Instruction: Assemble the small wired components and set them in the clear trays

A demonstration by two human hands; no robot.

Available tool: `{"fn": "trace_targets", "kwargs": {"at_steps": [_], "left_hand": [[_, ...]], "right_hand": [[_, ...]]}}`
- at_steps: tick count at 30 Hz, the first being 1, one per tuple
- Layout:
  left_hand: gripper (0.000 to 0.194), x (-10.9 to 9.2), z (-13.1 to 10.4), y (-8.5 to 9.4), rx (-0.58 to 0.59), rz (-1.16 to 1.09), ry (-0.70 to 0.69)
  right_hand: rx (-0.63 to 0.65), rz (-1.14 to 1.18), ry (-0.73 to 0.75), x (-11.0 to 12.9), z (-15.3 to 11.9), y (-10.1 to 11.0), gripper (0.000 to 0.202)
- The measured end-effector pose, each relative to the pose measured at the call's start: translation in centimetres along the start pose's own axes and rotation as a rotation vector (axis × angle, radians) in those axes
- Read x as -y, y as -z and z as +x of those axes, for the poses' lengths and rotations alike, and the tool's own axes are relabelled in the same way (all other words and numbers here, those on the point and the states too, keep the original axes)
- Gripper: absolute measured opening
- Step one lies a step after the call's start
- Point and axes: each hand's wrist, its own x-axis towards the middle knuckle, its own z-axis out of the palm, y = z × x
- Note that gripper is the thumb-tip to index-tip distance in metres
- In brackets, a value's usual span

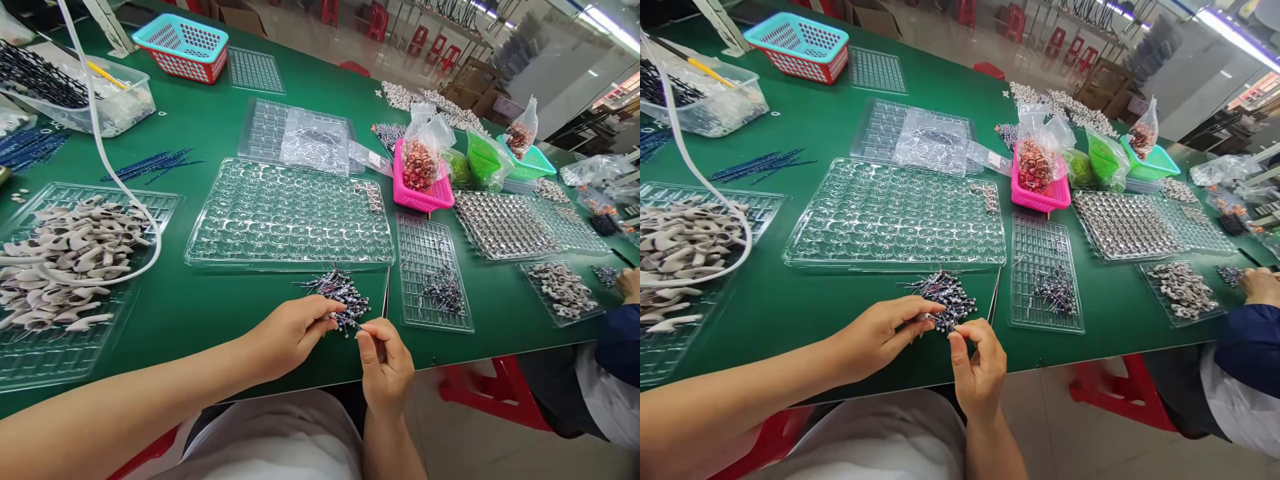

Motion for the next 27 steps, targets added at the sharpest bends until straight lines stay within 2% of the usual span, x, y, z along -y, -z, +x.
{"fn": "trace_targets", "kwargs": {"at_steps": [11, 21, 27], "left_hand": [[0.029, 0.59, -0.12, -0.33, -0.056, 0.091, -0.131], [0.032, 0.95, -0.34, -0.76, -0.123, 0.257, -0.252], [0.023, 0.77, -0.43, -0.9, -0.152, 0.344, -0.319]], "right_hand": [[0.011, -0.018, 0.009, 0.05, 0.08, -0.06, 0.007], [0.042, -0.088, 0.168, 0.41, 0.14, -0.27, 0.018], [0.058, -0.135, 0.211, 0.46, 0.44, -0.39, 0.018]]}}
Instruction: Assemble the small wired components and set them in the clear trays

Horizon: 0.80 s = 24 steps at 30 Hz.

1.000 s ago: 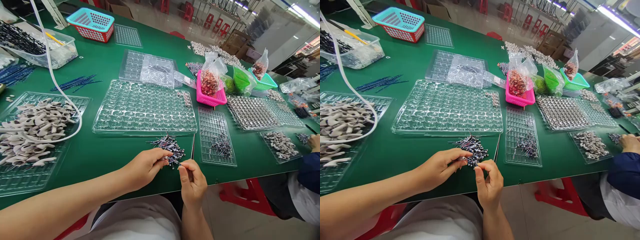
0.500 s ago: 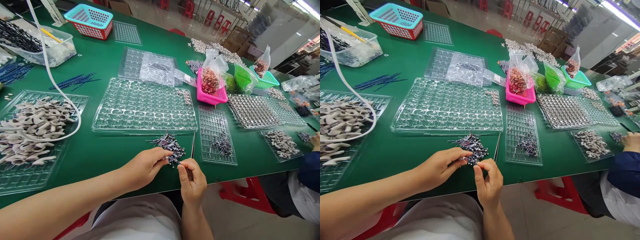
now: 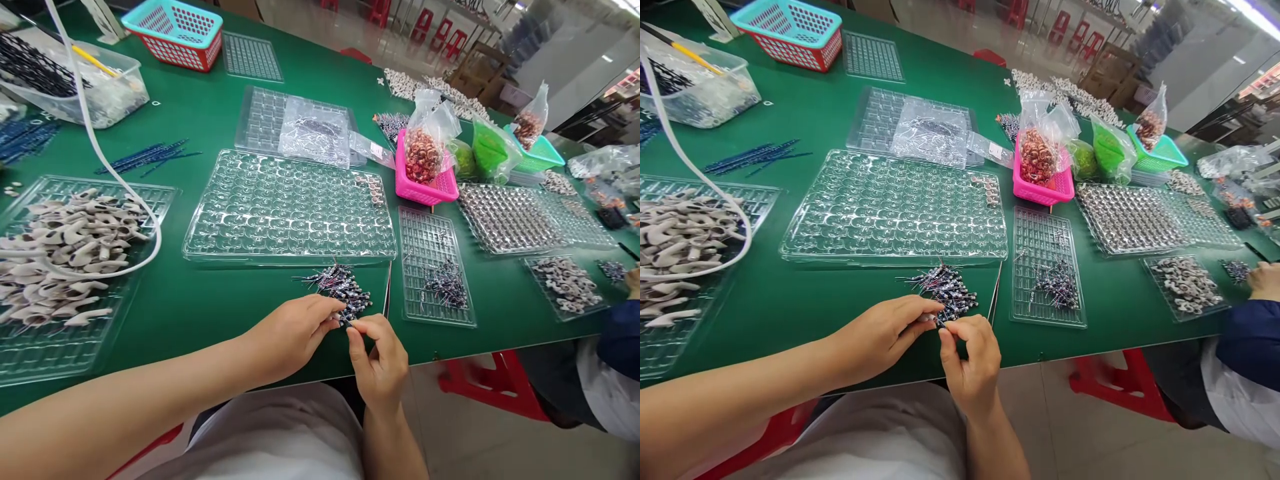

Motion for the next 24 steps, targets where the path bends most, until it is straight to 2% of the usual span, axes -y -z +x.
{"fn": "trace_targets", "kwargs": {"at_steps": [13, 24], "left_hand": [[0.025, 0.15, 0.11, 0.03, -0.045, 0.065, -0.121], [0.023, 0.42, -0.18, -0.22, -0.016, 0.053, -0.149]], "right_hand": [[0.056, -0.012, -0.038, 0.19, 0.27, 0.02, 0.012], [0.074, -0.006, -0.048, 0.26, 0.51, -0.06, 0.011]]}}
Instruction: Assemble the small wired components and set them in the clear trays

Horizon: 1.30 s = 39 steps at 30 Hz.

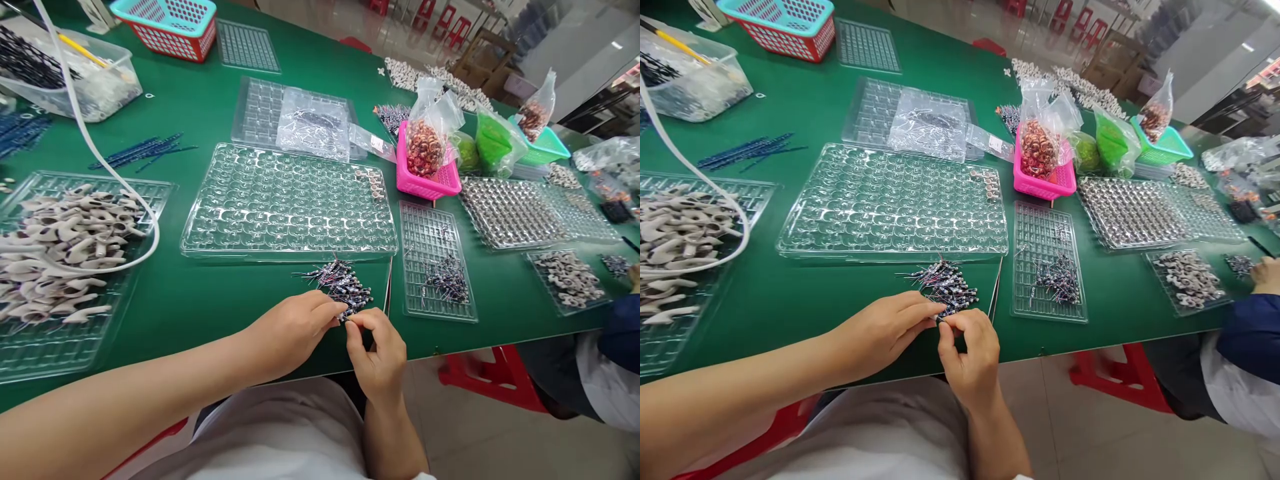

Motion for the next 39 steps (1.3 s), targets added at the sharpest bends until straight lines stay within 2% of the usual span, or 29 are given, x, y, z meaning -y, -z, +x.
{"fn": "trace_targets", "kwargs": {"at_steps": [5, 14, 22, 35, 39], "left_hand": [[0.024, -0.04, 0.1, -0.1, -0.002, 0.009, -0.019], [0.025, 0.01, -0.05, -0.42, -0.036, 0.007, -0.045], [0.035, -0.12, -0.45, -0.72, -0.01, 0.05, -0.034], [0.032, -0.02, -0.46, -0.79, -0.027, 0.019, -0.055], [0.031, -0.22, -0.11, -0.44, -0.051, -0.022, -0.034]], "right_hand": [[0.023, 0.008, 0.026, -0.09, 0.02, -0.02, 0.014], [-0.017, 0.011, 0.071, -0.34, -0.22, 0.04, 0.027], [-0.01, 0.035, 0.062, -0.25, -0.19, 0.05, 0.028], [-0.029, 0.04, 0.076, -0.3, -0.31, 0.06, 0.027], [0.003, 0.096, 0.034, -0.19, -0.17, 0.2, 0.026]]}}
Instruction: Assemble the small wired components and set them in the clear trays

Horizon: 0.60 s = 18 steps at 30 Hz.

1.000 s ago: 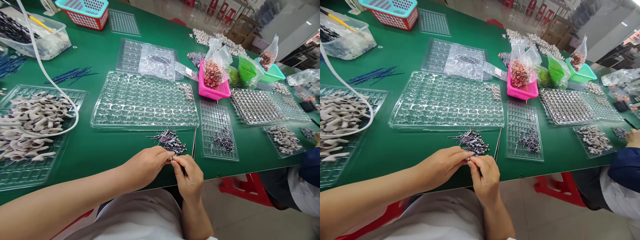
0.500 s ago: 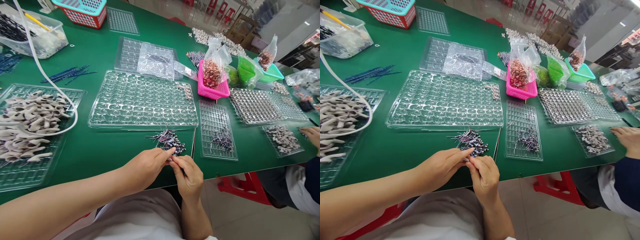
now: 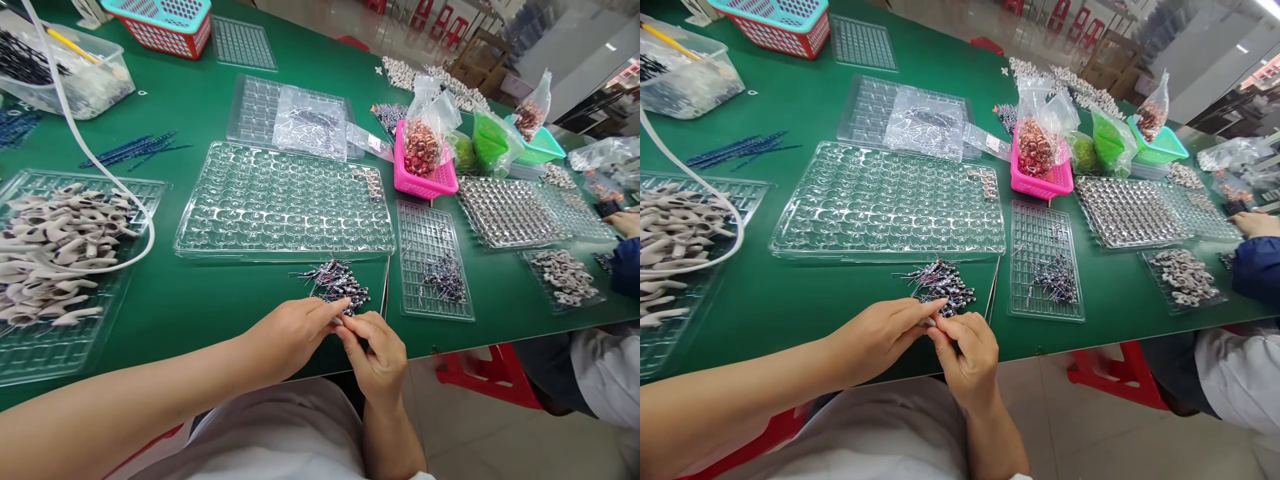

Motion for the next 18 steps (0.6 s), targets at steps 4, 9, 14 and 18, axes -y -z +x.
{"fn": "trace_targets", "kwargs": {"at_steps": [4, 9, 14, 18], "left_hand": [[0.03, -0.06, 0.09, 0.18, 0.01, -0.056, 0.083], [0.03, 0.02, -0.08, 0.01, 0.004, -0.099, 0.075], [0.028, 0.0, -0.13, -0.01, 0.002, -0.12, 0.059], [0.027, -0.02, -0.09, 0.04, -0.006, -0.123, 0.053]], "right_hand": [[0.034, 0.054, -0.04, 0.11, 0.11, 0.24, 0.025], [0.029, 0.068, -0.068, 0.08, 0.11, 0.3, 0.023], [0.013, 0.063, -0.083, 0.04, 0.05, 0.22, 0.02], [-0.003, 0.058, -0.074, -0.01, 0.02, 0.21, 0.019]]}}
